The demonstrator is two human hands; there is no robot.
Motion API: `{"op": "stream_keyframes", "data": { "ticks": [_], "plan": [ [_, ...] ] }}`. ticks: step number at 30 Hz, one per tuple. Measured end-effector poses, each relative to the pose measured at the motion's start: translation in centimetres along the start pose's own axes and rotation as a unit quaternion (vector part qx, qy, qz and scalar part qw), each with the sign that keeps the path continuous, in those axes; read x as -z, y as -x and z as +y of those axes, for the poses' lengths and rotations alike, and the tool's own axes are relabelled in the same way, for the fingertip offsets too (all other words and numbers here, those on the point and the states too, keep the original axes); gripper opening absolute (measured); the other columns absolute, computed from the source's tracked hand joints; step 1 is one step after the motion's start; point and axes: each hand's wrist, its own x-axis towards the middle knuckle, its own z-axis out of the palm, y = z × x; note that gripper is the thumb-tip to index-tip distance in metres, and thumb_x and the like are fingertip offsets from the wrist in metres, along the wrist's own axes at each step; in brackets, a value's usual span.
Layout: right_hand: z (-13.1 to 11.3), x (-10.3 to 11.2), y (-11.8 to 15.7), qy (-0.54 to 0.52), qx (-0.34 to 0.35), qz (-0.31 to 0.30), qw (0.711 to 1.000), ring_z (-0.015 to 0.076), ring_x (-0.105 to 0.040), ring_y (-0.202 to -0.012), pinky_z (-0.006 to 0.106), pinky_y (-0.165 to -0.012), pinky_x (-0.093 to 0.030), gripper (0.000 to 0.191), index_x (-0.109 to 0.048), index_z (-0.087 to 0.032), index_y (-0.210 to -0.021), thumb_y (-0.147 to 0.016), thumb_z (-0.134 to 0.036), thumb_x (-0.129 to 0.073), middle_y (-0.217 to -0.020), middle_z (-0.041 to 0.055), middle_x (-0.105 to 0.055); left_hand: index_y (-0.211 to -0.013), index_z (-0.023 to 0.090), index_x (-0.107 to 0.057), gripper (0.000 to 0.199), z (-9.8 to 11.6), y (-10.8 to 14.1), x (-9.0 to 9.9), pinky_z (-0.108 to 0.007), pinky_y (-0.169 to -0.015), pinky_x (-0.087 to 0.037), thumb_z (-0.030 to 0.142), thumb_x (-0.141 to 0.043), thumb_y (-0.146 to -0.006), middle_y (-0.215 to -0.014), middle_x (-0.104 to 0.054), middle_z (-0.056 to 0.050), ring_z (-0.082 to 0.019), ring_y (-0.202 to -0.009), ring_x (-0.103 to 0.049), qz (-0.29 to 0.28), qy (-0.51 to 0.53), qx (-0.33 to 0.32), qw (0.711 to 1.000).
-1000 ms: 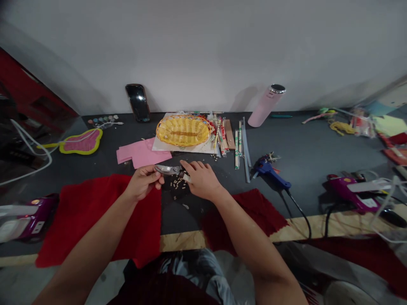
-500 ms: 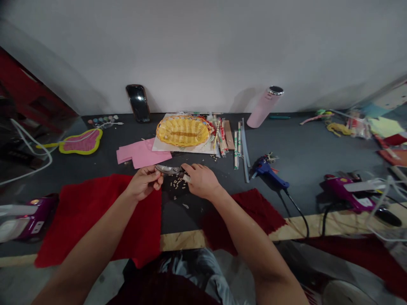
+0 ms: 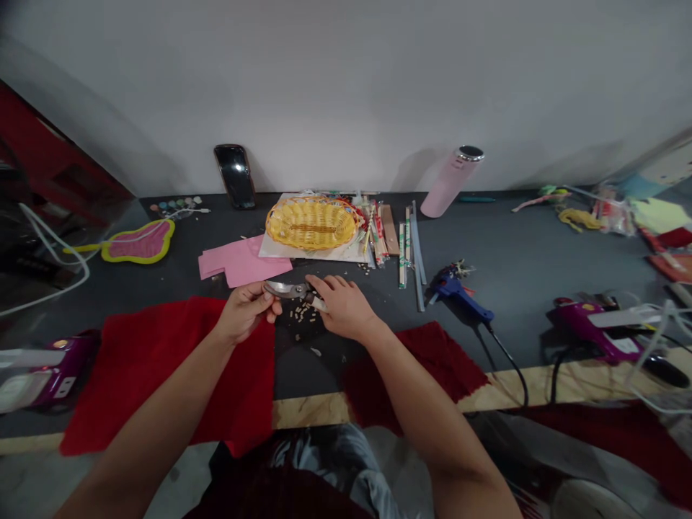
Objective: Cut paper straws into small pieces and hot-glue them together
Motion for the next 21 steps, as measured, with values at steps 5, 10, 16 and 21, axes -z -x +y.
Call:
{"op": "stream_keyframes", "data": {
  "ticks": [5, 10, 16, 21],
  "plan": [
    [-0.17, 0.04, -0.06, 0.018, -0.012, 0.01, 1.0, 0.0264, -0.046, -0.109, 0.041, -0.091, -0.037, 0.062, -0.03, -0.021, -0.14, -0.08, -0.021, -0.047, -0.12, 0.0113, -0.052, -0.072, 0.012, -0.06, 0.029, 0.24, 0.02, 0.18, -0.018, -0.041, -0.039, 0.039, -0.07, -0.07, -0.057, -0.064, -0.002, -0.007, -0.039, -0.052, -0.02, 0.005, 0.048, 0.999],
    [-0.11, 0.24, -0.16, -0.011, 0.005, -0.01, 1.0, 0.0242, -0.048, -0.108, 0.038, -0.092, -0.037, 0.056, -0.037, -0.019, -0.134, -0.079, -0.02, -0.047, -0.117, 0.0113, -0.054, -0.072, 0.011, -0.061, 0.028, 0.51, 0.19, 0.15, -0.017, -0.038, -0.038, 0.037, -0.071, -0.07, -0.052, -0.062, -0.001, -0.007, -0.036, -0.05, -0.035, 0.056, 0.062, 0.996],
    [-0.05, -0.05, 0.04, -0.008, 0.001, -0.007, 1.0, 0.022, -0.052, -0.106, 0.034, -0.09, -0.04, 0.046, -0.04, -0.016, -0.13, -0.084, -0.023, -0.045, -0.113, 0.0119, -0.056, -0.078, 0.011, -0.061, 0.024, -0.17, -0.03, 0.43, -0.017, -0.04, -0.039, 0.034, -0.067, -0.076, -0.055, -0.062, -0.001, -0.006, -0.037, -0.05, -0.032, 0.079, 0.057, 0.995],
    [0.12, -0.46, 0.04, 0.012, -0.038, 0.022, 0.999, 0.0235, -0.051, -0.107, 0.035, -0.09, -0.04, 0.049, -0.038, -0.019, -0.131, -0.084, -0.029, -0.048, -0.115, 0.0112, -0.056, -0.077, 0.012, -0.058, 0.024, -0.35, -0.32, 0.25, -0.02, -0.049, -0.045, 0.035, -0.067, -0.075, -0.069, -0.068, -0.005, -0.008, -0.047, -0.056, -0.001, 0.006, 0.028, 1.0]
  ]
}}
